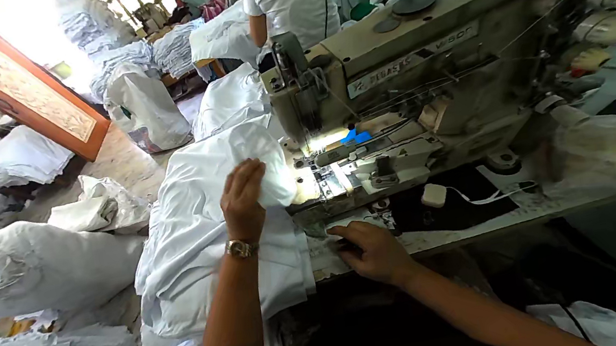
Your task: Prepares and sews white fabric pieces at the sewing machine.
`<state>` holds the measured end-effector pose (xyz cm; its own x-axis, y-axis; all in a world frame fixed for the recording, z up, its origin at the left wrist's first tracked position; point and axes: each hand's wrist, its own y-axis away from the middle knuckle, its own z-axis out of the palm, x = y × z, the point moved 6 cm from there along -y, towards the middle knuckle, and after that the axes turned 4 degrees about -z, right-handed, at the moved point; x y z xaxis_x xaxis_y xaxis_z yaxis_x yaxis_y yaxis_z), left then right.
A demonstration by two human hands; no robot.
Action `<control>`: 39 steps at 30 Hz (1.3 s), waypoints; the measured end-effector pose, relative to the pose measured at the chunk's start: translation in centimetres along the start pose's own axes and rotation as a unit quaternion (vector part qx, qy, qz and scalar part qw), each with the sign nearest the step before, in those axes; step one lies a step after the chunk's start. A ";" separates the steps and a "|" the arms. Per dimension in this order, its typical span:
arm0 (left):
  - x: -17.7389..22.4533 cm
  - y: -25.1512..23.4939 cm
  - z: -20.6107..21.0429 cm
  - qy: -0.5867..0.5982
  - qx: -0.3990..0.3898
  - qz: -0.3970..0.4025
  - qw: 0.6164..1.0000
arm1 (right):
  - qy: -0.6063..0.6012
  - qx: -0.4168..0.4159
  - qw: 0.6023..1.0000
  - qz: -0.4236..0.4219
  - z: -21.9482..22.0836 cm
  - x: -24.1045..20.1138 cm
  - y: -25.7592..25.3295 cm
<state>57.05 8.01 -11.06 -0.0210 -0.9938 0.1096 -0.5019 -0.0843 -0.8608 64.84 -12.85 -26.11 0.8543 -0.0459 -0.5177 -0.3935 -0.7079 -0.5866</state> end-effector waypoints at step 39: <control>9.3 3.1 -13.2 0.377 0.053 -0.131 0.915 | -0.113 -0.023 0.993 0.008 -2.6 -6.2 -8.4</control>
<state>43.90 -0.51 -6.13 -0.5223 -0.6085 0.5974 -0.4900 -0.3592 -0.7943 63.76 -8.46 -16.39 0.7477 0.0988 -0.6566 -0.3862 -0.7397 -0.5511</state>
